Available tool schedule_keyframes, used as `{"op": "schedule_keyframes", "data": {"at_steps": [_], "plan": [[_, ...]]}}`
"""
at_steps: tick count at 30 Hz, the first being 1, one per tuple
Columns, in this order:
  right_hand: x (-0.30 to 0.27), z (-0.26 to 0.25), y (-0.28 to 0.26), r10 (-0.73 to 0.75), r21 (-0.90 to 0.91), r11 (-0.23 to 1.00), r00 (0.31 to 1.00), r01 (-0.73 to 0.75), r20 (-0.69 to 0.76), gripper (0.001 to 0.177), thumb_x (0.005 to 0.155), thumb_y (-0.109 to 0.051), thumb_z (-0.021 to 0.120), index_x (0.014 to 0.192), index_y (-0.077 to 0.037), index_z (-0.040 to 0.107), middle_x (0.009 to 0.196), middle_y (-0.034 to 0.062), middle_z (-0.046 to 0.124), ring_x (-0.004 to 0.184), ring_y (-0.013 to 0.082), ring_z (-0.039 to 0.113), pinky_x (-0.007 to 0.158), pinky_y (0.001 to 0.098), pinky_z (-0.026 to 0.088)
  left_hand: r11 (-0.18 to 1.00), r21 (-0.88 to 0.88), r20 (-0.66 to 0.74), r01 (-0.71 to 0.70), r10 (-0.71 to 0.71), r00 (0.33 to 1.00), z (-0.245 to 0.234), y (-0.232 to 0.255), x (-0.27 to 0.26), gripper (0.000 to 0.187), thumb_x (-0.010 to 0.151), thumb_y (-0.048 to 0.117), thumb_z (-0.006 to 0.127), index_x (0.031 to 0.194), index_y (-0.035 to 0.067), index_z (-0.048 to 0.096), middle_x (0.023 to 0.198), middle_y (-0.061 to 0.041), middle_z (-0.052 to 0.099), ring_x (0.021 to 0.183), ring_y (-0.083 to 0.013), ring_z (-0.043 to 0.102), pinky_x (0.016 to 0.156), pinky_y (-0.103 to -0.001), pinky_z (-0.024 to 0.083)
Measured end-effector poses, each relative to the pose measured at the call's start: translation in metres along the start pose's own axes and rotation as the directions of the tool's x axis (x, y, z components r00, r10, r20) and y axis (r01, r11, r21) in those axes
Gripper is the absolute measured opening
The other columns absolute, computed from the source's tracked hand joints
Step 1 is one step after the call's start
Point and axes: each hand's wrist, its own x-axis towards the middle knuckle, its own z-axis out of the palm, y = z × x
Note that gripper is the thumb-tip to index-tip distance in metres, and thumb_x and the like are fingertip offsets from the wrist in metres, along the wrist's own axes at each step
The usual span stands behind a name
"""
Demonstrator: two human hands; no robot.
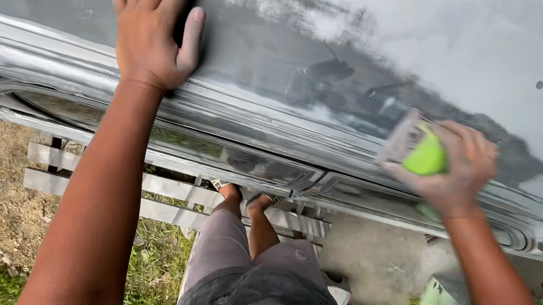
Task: The person sands the surface of a car hood using a green sanding block. They move the block across the hood in various directions to smooth the surface, while a red electric sander and a yellow polisher sit on the hood.
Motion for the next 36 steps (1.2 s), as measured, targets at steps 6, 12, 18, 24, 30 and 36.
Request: {"op": "schedule_keyframes", "data": {"at_steps": [6, 12, 18, 24, 30, 36], "plan": [[0.132, 0.064, -0.188, 0.05, 0.084, 0.996, 0.994, -0.042, -0.099, 0.074, 0.076, -0.085, 0.07, 0.102, -0.016, 0.072, 0.103, 0.0044, 0.07, 0.087, 0.0236, 0.065, 0.072, 0.0353, 0.045, 1.0, -0.016, -0.043, 0.009, -0.009, 0.999, 0.0, -0.009, -0.001, 0.048, 0.114, 0.022, 0.032, 0.13, 0.005, 0.074, 0.147, -0.011, 0.062, 0.137, -0.0327, 0.053, 0.099, -0.046, 0.034], [0.055, 0.016, -0.068, 0.042, 0.149, 0.988, 0.997, -0.032, -0.06, 0.073, 0.069, -0.068, 0.09, 0.111, -0.009, 0.077, 0.11, 0.0097, 0.079, 0.091, 0.025, 0.075, 0.079, 0.0423, 0.05, 0.999, -0.033, -0.073, -0.01, 0.007, 0.997, 0.002, -0.015, -0.004, 0.043, 0.114, 0.023, 0.037, 0.127, 0.005, 0.074, 0.145, -0.013, 0.064, 0.137, -0.0337, 0.055, 0.097, -0.045, 0.035], [-0.07, -0.017, 0.074, 0.128, -0.082, 0.989, 0.992, -0.127, 0.011, 0.073, 0.064, -0.053, 0.099, 0.114, -0.005, 0.075, 0.12, 0.0127, 0.077, 0.109, 0.0316, 0.072, 0.091, 0.0433, 0.046, 1.0, 0.024, -0.101, -0.011, 0.014, 0.995, 0.001, -0.007, 0.001, 0.036, 0.109, 0.022, 0.045, 0.124, 0.006, 0.074, 0.144, -0.011, 0.063, 0.132, -0.0332, 0.055, 0.095, -0.046, 0.036], [0.097, 0.045, -0.142, 0.128, 0.059, 0.991, 0.986, -0.122, -0.103, 0.07, 0.062, -0.07, 0.096, 0.103, -0.018, 0.075, 0.105, 0.0033, 0.07, 0.09, 0.0252, 0.066, 0.07, 0.0443, 0.042, 1.0, 0.0, -0.103, 0.007, -0.007, 0.995, -0.001, -0.005, 0.002, 0.044, 0.114, 0.025, 0.036, 0.124, 0.006, 0.075, 0.143, -0.01, 0.064, 0.133, -0.0305, 0.055, 0.096, -0.043, 0.035], [0.087, 0.059, -0.153, 0.173, 0.083, 0.983, 0.981, -0.166, -0.085, 0.076, 0.069, -0.077, 0.085, 0.115, -0.017, 0.073, 0.119, 0.0034, 0.073, 0.105, 0.0244, 0.071, 0.079, 0.0403, 0.039, 0.999, -0.038, -0.097, -0.003, -0.001, 0.995, -0.002, -0.012, -0.002, 0.047, 0.115, 0.021, 0.033, 0.125, 0.003, 0.076, 0.143, -0.012, 0.065, 0.134, -0.0346, 0.056, 0.097, -0.046, 0.036], [-0.076, -0.019, 0.063, 0.179, -0.099, 0.978, 0.982, -0.183, -0.051, 0.08, 0.065, -0.06, 0.097, 0.113, 0.0, 0.075, 0.12, 0.0167, 0.077, 0.11, 0.0325, 0.069, 0.096, 0.0463, 0.036, 0.999, -0.041, -0.127, 0.009, -0.014, 0.992, 0.002, -0.014, -0.003, 0.04, 0.113, 0.021, 0.04, 0.121, 0.005, 0.076, 0.142, -0.011, 0.065, 0.132, -0.0329, 0.057, 0.094, -0.045, 0.036]]}}
